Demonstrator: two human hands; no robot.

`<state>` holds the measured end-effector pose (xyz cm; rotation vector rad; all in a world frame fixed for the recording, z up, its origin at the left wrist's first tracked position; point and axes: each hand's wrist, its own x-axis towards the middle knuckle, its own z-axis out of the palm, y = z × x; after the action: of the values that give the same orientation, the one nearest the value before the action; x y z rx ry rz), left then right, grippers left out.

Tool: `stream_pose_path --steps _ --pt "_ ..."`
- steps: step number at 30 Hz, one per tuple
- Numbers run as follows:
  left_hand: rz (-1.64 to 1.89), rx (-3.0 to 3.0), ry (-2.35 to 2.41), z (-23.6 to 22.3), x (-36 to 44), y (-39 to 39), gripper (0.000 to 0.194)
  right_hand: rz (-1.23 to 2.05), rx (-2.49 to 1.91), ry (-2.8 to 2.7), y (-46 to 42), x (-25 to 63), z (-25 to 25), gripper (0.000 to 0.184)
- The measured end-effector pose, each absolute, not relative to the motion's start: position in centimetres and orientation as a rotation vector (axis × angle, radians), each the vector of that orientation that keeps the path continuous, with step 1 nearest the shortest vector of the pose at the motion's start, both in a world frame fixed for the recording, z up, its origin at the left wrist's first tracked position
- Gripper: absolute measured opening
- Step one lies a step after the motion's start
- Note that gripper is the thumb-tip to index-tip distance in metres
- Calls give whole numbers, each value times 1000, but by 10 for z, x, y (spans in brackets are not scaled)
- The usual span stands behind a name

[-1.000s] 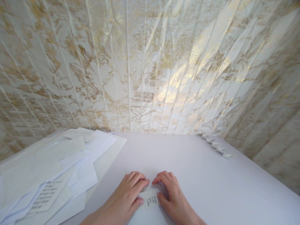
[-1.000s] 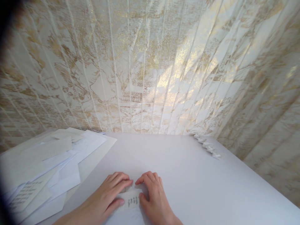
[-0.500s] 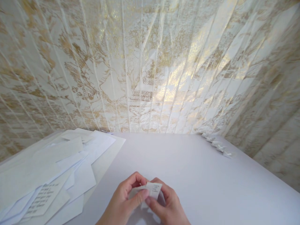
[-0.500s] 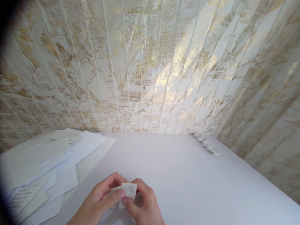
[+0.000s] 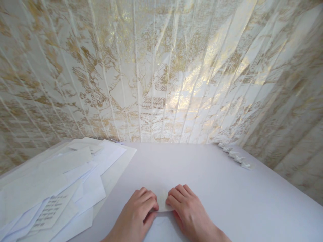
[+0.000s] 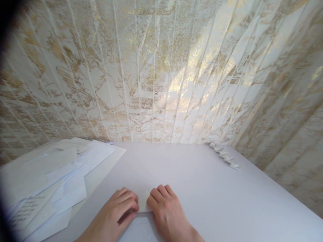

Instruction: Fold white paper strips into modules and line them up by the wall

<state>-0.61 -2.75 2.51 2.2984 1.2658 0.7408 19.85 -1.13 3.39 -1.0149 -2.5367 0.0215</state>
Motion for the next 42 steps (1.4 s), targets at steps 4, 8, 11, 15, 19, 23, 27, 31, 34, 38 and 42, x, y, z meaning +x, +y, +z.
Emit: stream_pose_path --steps 4,8,11,15,19,23,27,31,34,38,42 --pt "710 2334 1308 28 -7 -29 18 288 -1036 -2510 -12 207 41 25" --pt "708 2340 1332 30 -9 -27 15 562 -1122 -2320 -7 211 41 20" --pt "717 2332 1368 31 -10 -24 18 587 -1191 -2259 -3 211 38 22" --pt "730 2316 1443 31 -9 -23 19 559 -1287 -2215 0 207 35 22" --pt "725 2311 1499 29 -7 -24 17 523 -1344 -2203 1 202 34 22" --pt "705 2317 1531 29 -5 -22 16 486 -1373 -2211 1 200 32 22" --pt "691 2323 1555 28 -3 -21 17 440 -1395 -2222 2 199 29 20" --pt "694 2327 1559 26 -3 -22 16 417 -1395 -2234 1 199 27 20" --pt "721 2332 1542 25 -3 -23 8 412 -1386 -2231 -1 199 28 18" --pt "750 2363 1470 23 -1 -24 18 432 -1317 -2244 -4 198 31 24" --pt "765 2365 1443 23 0 -25 23 453 -1265 -2256 -6 191 34 25"
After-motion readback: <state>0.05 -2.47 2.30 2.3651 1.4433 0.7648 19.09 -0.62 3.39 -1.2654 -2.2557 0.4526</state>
